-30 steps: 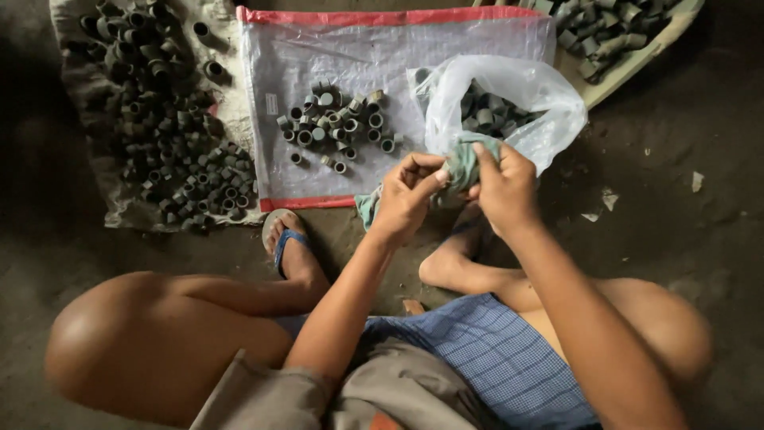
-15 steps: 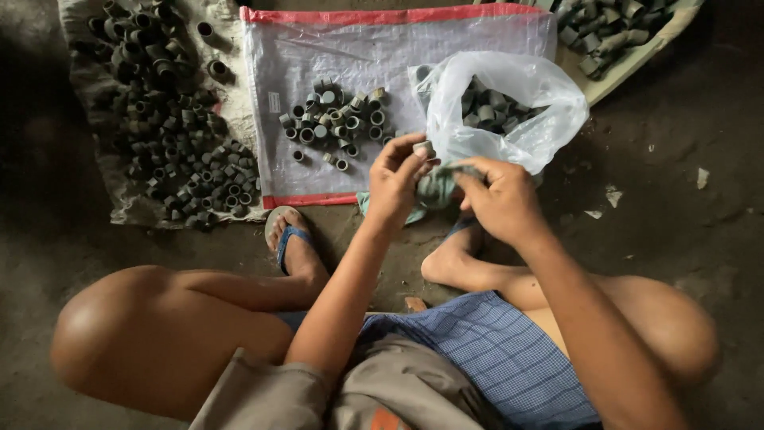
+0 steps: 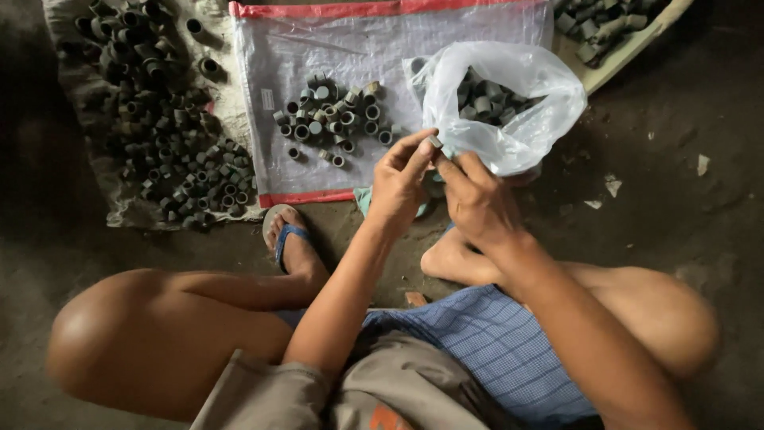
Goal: The person sits on the floor and wipes small cylindrical metal parts with a cloth, then places them into a plastic bag. The person handles the parts one at a time, wiping each before transferring it to the bag.
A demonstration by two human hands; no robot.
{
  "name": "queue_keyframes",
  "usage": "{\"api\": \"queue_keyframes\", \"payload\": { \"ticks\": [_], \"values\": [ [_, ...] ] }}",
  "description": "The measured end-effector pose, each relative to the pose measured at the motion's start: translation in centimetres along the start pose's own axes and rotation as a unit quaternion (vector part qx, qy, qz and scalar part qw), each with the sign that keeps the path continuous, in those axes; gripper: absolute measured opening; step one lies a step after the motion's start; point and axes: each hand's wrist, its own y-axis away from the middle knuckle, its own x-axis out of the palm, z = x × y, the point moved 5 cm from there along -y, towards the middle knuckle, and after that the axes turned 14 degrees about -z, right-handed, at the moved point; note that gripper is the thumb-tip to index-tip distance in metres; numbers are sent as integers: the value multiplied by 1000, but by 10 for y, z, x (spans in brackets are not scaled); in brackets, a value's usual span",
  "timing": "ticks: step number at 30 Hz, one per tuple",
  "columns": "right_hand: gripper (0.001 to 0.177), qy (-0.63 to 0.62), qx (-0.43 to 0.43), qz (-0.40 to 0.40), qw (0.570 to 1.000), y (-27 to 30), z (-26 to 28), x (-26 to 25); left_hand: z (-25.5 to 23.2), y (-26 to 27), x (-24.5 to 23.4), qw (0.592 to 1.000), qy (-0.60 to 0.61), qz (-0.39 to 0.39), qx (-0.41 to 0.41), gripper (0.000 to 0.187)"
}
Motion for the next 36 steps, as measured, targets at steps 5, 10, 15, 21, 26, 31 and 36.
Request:
{"api": "queue_keyframes", "payload": {
  "ticks": [5,10,15,21,26,31,36],
  "values": [
    [25,81,-55,-17,995,-12,15,-9,-8,1,1,998,-21,23,58,31],
    [24,-225,433,89,868,-7,-29,-3,6,-13,-12,992,-58,37,106,33],
    [22,-143,320,147,925,-33,-8,-33,46,-69,-100,977,-120,-156,88,23],
    [23,-31,136,383,913,50,13,18,121,-102,-155,953,-197,-229,-30,38],
    [18,60,57,495,865,58,19,17,57,-75,-28,977,-177,-92,-75,65],
    [24,32,64,448,891,71,9,23,84,-152,-87,869,-454,-154,123,25],
    [18,8,80,406,910,84,7,26,107,-173,-95,673,-698,-4,244,34]
  ]
}}
